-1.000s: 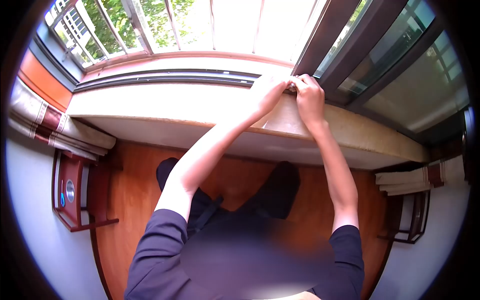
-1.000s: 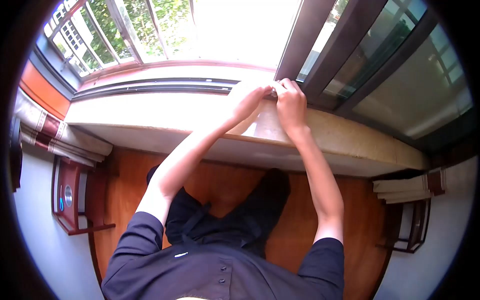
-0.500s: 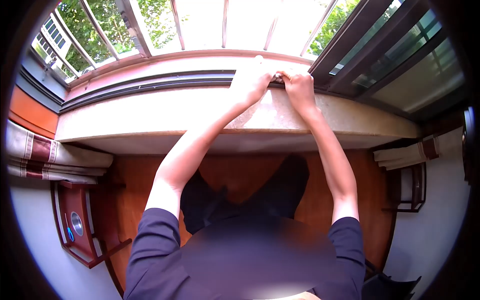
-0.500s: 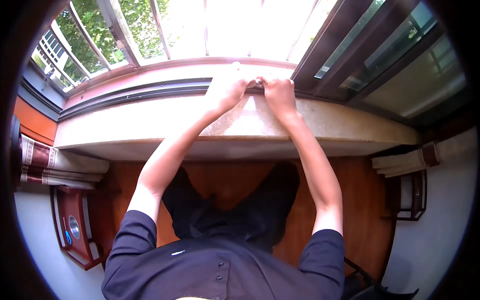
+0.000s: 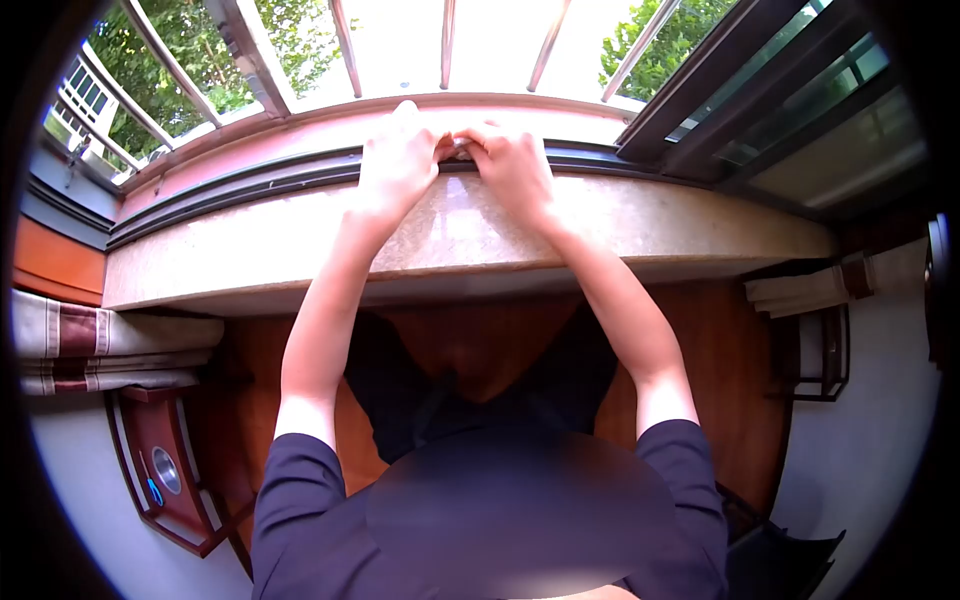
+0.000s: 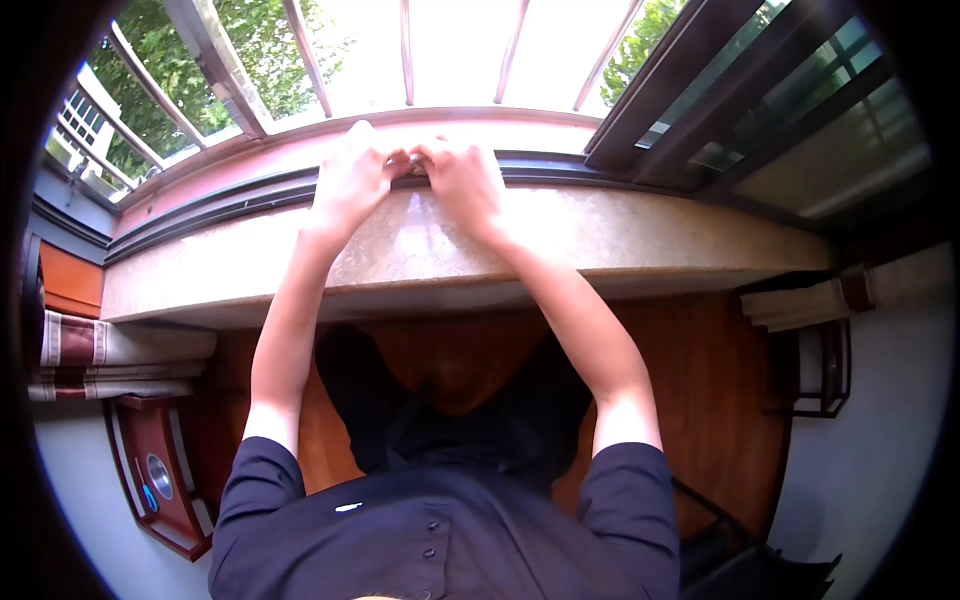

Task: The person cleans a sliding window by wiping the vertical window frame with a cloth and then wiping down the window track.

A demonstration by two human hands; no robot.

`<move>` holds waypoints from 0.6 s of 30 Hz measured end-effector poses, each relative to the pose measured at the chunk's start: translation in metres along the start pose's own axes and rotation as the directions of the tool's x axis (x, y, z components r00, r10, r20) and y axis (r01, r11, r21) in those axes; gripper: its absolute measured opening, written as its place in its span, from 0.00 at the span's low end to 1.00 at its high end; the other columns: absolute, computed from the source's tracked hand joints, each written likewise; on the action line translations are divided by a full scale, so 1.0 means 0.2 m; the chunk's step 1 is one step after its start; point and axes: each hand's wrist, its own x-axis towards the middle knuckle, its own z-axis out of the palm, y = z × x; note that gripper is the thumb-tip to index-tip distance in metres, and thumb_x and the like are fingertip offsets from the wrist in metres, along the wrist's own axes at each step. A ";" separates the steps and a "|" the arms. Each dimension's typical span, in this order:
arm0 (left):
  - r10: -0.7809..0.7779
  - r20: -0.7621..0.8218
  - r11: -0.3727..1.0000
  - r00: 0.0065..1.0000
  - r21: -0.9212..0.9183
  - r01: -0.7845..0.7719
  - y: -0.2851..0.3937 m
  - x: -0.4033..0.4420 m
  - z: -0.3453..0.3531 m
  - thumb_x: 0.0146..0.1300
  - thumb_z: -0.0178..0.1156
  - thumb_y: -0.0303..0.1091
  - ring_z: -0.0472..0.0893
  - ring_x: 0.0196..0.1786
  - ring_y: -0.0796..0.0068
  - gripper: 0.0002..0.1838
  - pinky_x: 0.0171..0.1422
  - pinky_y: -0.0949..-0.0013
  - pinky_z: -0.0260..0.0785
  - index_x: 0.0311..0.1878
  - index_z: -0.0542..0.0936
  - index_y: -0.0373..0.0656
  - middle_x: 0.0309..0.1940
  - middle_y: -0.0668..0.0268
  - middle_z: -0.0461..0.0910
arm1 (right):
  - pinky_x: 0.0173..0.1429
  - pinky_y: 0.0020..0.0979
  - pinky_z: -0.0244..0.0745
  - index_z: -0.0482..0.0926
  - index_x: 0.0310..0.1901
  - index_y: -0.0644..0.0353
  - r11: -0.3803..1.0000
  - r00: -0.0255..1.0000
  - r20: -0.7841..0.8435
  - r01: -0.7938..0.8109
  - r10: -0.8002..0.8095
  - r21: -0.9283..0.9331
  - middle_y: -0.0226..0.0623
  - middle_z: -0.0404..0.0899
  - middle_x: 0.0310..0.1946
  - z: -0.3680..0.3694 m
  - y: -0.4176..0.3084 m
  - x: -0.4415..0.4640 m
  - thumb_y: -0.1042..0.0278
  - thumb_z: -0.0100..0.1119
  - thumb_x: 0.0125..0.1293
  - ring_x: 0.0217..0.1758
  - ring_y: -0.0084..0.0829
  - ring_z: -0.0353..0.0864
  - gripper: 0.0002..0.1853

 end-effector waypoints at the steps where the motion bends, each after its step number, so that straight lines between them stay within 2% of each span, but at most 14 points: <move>1: 0.000 -0.032 1.000 0.999 -0.030 -0.001 0.00 0.00 0.02 0.71 0.72 0.41 0.86 0.48 0.49 0.10 0.55 0.49 0.80 0.50 0.92 0.48 0.45 0.49 0.81 | 0.51 0.46 0.85 0.89 0.48 0.63 1.000 1.000 -0.001 -0.004 0.004 -0.006 0.50 0.89 0.44 -0.02 -0.01 -0.01 0.72 0.63 0.73 0.43 0.52 0.90 0.09; 3: -0.014 -0.025 0.998 1.000 -0.059 0.012 -0.01 -0.01 0.04 0.70 0.73 0.39 0.86 0.47 0.49 0.10 0.53 0.49 0.81 0.51 0.92 0.49 0.45 0.49 0.82 | 0.50 0.42 0.87 0.90 0.52 0.61 0.994 0.998 0.066 -0.004 0.011 -0.109 0.47 0.90 0.47 -0.04 -0.03 -0.03 0.72 0.65 0.72 0.44 0.49 0.92 0.11; 7: -0.035 -0.052 0.996 0.998 -0.078 0.031 0.00 0.00 0.05 0.70 0.72 0.36 0.87 0.45 0.50 0.11 0.52 0.50 0.82 0.53 0.93 0.52 0.43 0.50 0.83 | 0.53 0.42 0.87 0.91 0.53 0.60 1.000 0.993 0.114 0.019 -0.021 0.013 0.45 0.90 0.47 -0.07 -0.01 -0.01 0.71 0.68 0.71 0.45 0.48 0.92 0.12; 10: -0.045 -0.015 0.999 0.999 -0.028 0.045 0.04 0.01 0.04 0.71 0.71 0.35 0.87 0.45 0.51 0.09 0.52 0.49 0.82 0.52 0.92 0.48 0.42 0.51 0.83 | 0.53 0.40 0.88 0.92 0.53 0.61 0.995 0.986 0.158 0.046 -0.060 0.088 0.44 0.90 0.47 -0.14 0.04 0.02 0.72 0.71 0.71 0.45 0.46 0.93 0.11; 13: -0.020 -0.023 1.000 1.000 -0.022 0.020 0.10 0.05 0.05 0.71 0.70 0.35 0.87 0.44 0.52 0.08 0.50 0.50 0.81 0.49 0.91 0.45 0.41 0.52 0.83 | 0.53 0.41 0.89 0.92 0.52 0.61 0.998 0.984 0.171 0.034 -0.042 0.047 0.45 0.90 0.47 -0.17 0.09 0.01 0.73 0.71 0.71 0.44 0.45 0.93 0.10; 14: 0.061 -0.085 0.998 0.995 0.028 -0.058 0.12 0.07 0.07 0.71 0.70 0.35 0.87 0.44 0.52 0.08 0.50 0.51 0.81 0.47 0.91 0.44 0.40 0.53 0.83 | 0.53 0.41 0.89 0.92 0.52 0.61 0.998 0.984 0.171 0.045 -0.053 0.052 0.45 0.90 0.47 -0.19 0.12 0.02 0.73 0.71 0.71 0.44 0.45 0.93 0.10; 15: 0.141 -0.132 0.988 0.981 0.079 -0.132 0.15 0.08 0.09 0.71 0.69 0.35 0.86 0.43 0.53 0.08 0.49 0.51 0.81 0.46 0.91 0.43 0.39 0.53 0.83 | 0.53 0.41 0.89 0.91 0.51 0.61 0.998 0.981 0.195 0.028 -0.017 -0.053 0.46 0.89 0.47 -0.22 0.12 0.01 0.74 0.70 0.71 0.44 0.46 0.93 0.09; 17: 0.148 -0.143 0.988 0.979 0.070 -0.139 0.24 0.14 0.17 0.70 0.69 0.36 0.86 0.43 0.54 0.08 0.50 0.52 0.80 0.42 0.91 0.44 0.36 0.54 0.85 | 0.54 0.43 0.90 0.89 0.49 0.62 0.979 0.972 0.228 -0.015 0.062 -0.201 0.47 0.88 0.46 -0.28 0.21 -0.03 0.76 0.68 0.72 0.45 0.47 0.92 0.07; 18: 0.183 -0.111 0.982 0.977 0.075 -0.175 0.30 0.18 0.20 0.69 0.70 0.36 0.86 0.43 0.55 0.08 0.50 0.52 0.80 0.40 0.90 0.43 0.35 0.55 0.86 | 0.55 0.43 0.89 0.88 0.48 0.63 0.964 0.972 0.232 0.026 0.037 -0.265 0.47 0.88 0.46 -0.35 0.25 -0.03 0.77 0.67 0.72 0.46 0.47 0.92 0.06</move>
